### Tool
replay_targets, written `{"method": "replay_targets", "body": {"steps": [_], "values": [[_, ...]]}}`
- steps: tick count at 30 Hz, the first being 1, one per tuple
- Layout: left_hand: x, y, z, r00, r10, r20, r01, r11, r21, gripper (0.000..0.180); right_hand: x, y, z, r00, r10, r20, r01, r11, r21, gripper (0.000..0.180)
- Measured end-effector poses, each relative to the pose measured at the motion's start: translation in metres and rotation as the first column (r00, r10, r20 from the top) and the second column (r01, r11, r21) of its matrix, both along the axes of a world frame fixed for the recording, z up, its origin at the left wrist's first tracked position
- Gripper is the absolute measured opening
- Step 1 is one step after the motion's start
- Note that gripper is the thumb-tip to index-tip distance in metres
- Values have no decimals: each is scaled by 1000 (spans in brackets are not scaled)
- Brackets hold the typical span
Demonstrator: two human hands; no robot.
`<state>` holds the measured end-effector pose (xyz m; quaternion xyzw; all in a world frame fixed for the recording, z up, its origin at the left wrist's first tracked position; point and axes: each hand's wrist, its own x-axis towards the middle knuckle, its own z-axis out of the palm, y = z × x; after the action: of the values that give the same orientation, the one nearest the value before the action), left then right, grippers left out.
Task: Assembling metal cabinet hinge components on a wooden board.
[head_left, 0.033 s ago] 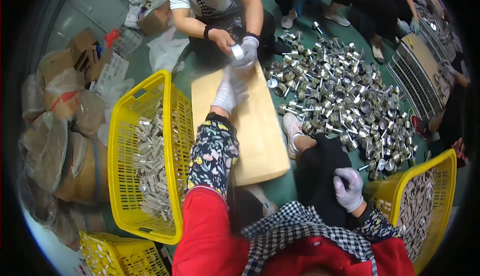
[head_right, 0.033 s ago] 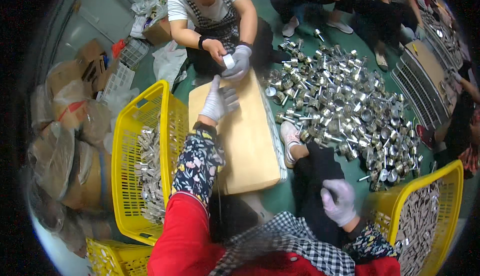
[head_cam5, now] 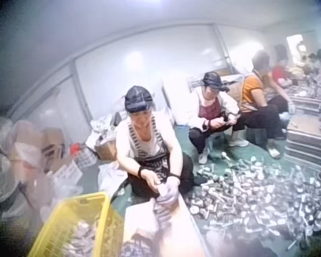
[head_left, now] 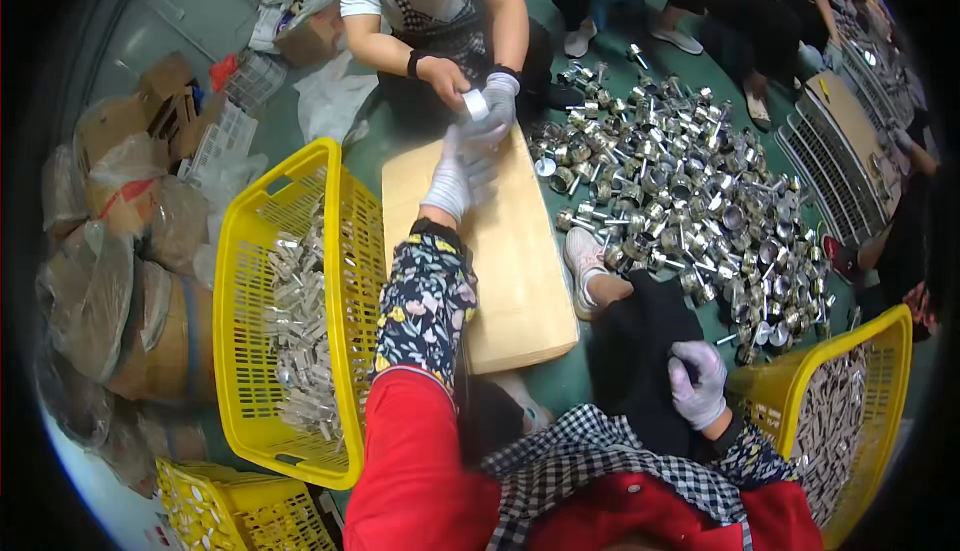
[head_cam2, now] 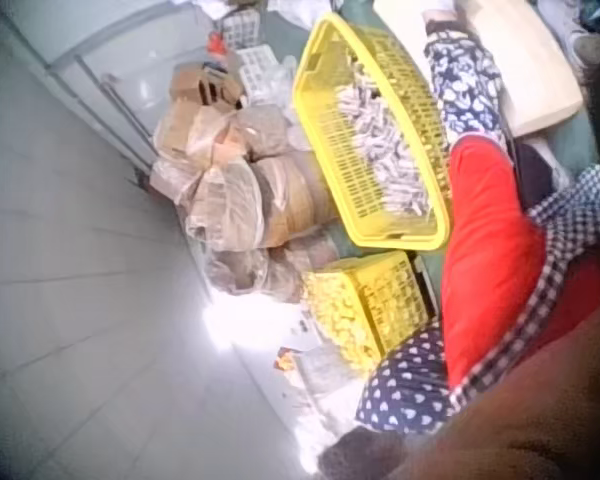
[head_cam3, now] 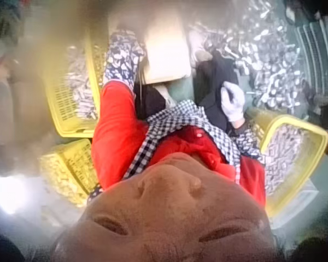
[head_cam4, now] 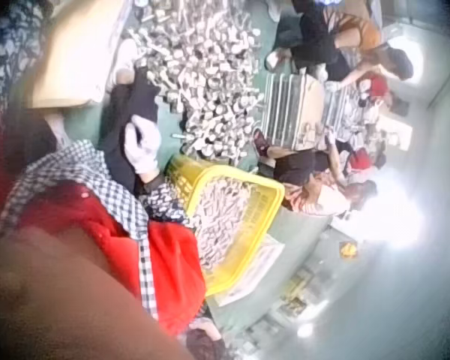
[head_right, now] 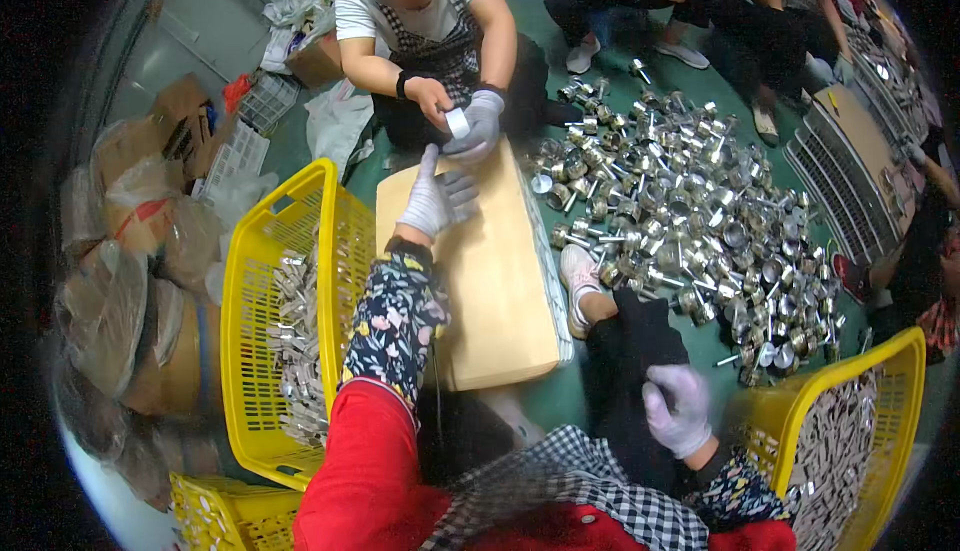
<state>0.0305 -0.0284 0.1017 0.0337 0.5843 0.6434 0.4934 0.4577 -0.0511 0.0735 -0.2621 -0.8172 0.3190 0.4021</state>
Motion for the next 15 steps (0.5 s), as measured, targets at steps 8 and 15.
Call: {"method": "replay_targets", "body": {"steps": [8, 15], "values": [[-9, 39, -3, 964, -261, -55, 260, 965, -8, 30, 14, 2, -4, 998, -64, 10, 64, 992, -104, 12], [2, 22, -18, 959, -22, -282, -2, 996, -84, 23, 2, 4, -8, 999, -20, -30, 16, 994, -109, 11]]}}
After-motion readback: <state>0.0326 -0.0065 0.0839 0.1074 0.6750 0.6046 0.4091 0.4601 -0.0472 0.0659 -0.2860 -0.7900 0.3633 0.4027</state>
